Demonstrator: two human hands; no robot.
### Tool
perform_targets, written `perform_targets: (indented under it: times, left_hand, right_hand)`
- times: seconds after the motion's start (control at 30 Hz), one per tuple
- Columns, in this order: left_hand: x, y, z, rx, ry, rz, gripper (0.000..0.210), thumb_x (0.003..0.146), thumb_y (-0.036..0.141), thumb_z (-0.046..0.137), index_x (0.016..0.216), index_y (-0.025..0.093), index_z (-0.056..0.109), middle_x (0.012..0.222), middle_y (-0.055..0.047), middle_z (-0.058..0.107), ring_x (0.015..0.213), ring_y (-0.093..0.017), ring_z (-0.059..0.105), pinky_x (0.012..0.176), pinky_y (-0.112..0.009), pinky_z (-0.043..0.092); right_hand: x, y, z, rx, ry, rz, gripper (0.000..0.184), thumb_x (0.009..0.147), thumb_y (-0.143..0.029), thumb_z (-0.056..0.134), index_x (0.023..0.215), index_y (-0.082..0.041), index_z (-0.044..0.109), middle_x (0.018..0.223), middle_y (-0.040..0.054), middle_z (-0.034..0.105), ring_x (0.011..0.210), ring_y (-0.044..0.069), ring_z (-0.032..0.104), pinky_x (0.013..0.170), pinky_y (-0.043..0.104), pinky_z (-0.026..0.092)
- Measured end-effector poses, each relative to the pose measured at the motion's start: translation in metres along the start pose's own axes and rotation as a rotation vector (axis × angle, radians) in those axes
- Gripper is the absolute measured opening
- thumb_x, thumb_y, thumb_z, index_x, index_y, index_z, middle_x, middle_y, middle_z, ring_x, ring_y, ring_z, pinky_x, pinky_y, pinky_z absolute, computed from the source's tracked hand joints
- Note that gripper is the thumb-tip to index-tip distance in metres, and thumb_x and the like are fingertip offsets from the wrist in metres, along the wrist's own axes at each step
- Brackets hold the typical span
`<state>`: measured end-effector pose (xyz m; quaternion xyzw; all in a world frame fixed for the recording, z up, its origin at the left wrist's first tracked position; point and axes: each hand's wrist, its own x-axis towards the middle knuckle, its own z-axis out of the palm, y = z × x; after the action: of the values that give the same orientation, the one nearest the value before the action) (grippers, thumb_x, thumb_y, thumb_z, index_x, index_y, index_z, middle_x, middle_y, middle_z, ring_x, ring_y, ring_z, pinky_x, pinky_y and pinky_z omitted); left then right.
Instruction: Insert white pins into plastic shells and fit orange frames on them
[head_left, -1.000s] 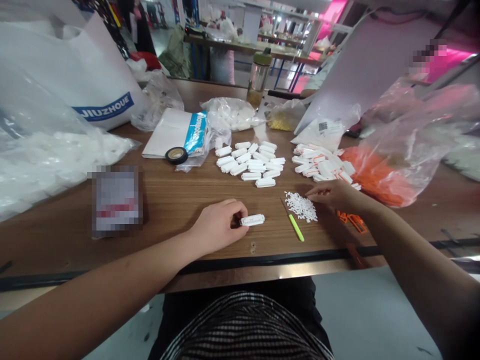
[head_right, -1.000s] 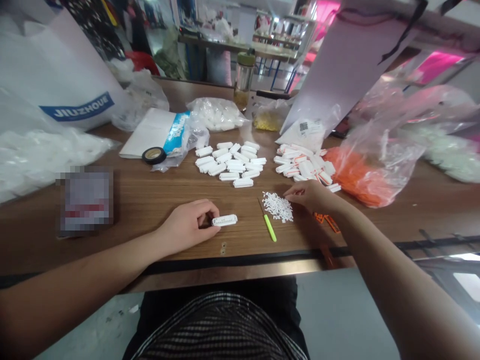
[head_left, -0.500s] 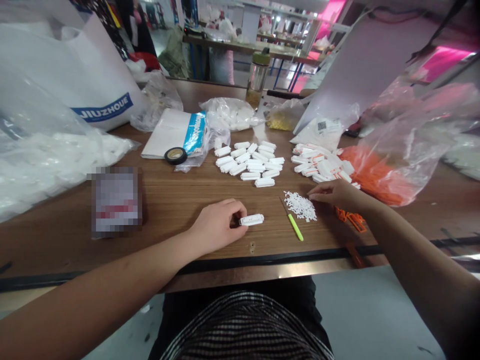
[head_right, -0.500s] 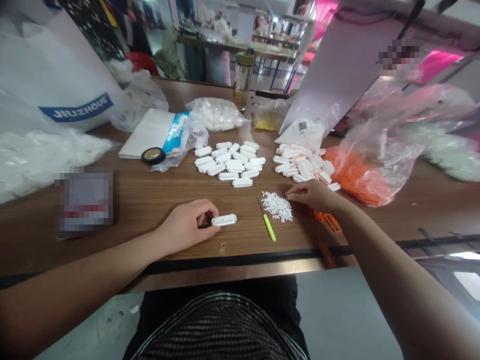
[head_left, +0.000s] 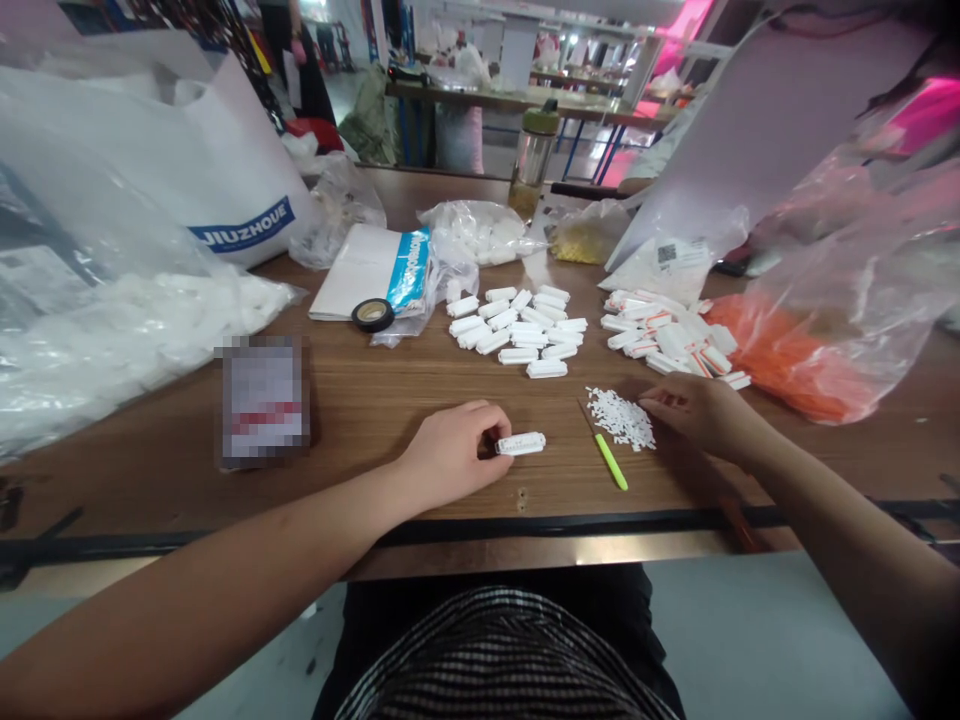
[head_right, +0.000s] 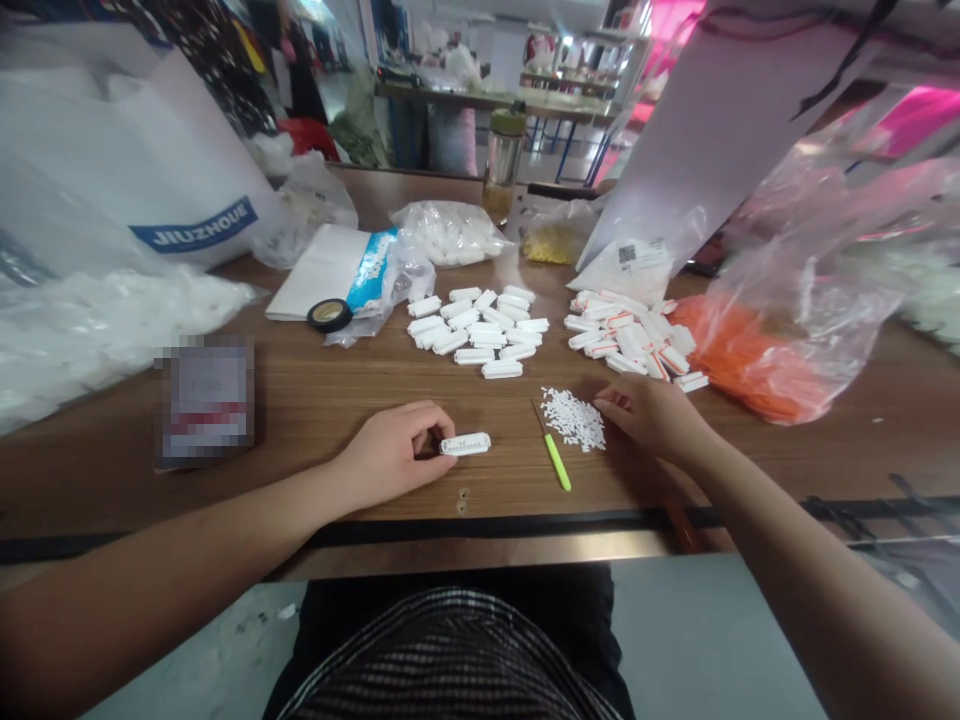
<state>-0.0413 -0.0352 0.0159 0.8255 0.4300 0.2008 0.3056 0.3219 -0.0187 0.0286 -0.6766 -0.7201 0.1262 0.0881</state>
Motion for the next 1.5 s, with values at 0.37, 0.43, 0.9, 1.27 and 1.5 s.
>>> perform_targets:
  times: [0.37, 0.43, 0.9, 1.27, 1.5]
  left_hand:
    - [0.000, 0.001, 0.000, -0.008, 0.002, -0.002, 0.012, 0.076, 0.027, 0.066, 0.086, 0.022, 0.062, 0.077, 0.003, 0.057, 0.064, -0.012, 0.050, 0.065, -0.029, 0.039]
    - [0.000, 0.001, 0.000, -0.010, 0.004, -0.002, 0.012, 0.075, 0.027, 0.066, 0.086, 0.022, 0.062, 0.077, 0.003, 0.057, 0.064, -0.012, 0.050, 0.064, -0.029, 0.039]
    - [0.000, 0.000, 0.001, -0.038, 0.020, -0.002, 0.012, 0.074, 0.025, 0.066, 0.085, 0.022, 0.063, 0.075, 0.004, 0.056, 0.062, -0.011, 0.049, 0.063, -0.028, 0.038]
    - [-0.001, -0.001, 0.002, -0.051, 0.030, 0.018, 0.012, 0.075, 0.024, 0.066, 0.086, 0.023, 0.064, 0.076, 0.004, 0.056, 0.063, -0.011, 0.049, 0.063, -0.027, 0.038]
    - [-0.001, 0.001, 0.001, -0.049, 0.022, 0.003, 0.012, 0.074, 0.024, 0.066, 0.086, 0.023, 0.064, 0.077, 0.004, 0.057, 0.062, -0.011, 0.049, 0.062, -0.027, 0.038]
  right_hand:
    - [0.007, 0.016, 0.005, 0.192, -0.044, 0.146, 0.035, 0.077, -0.048, 0.065, 0.086, -0.015, 0.074, 0.087, 0.0096, 0.075, 0.081, 0.023, 0.064, 0.075, 0.034, 0.046]
    - [0.008, 0.017, 0.005, 0.208, -0.048, 0.145, 0.036, 0.079, -0.048, 0.064, 0.090, -0.015, 0.074, 0.090, 0.0098, 0.075, 0.083, 0.023, 0.065, 0.076, 0.035, 0.046]
    - [-0.022, -0.107, 0.009, 0.320, 0.003, -0.411, 0.017, 0.092, -0.036, 0.057, 0.087, -0.021, 0.064, 0.089, 0.0043, 0.066, 0.085, 0.017, 0.061, 0.080, 0.033, 0.047]
    - [-0.024, -0.138, 0.028, 0.130, -0.001, -0.593, 0.016, 0.096, -0.024, 0.048, 0.085, -0.018, 0.060, 0.086, 0.0052, 0.062, 0.082, 0.018, 0.054, 0.079, 0.035, 0.044]
    - [-0.025, -0.147, 0.032, -0.164, 0.061, -0.644, 0.026, 0.098, -0.023, 0.042, 0.082, -0.016, 0.062, 0.084, 0.0084, 0.062, 0.080, 0.021, 0.051, 0.077, 0.037, 0.040]
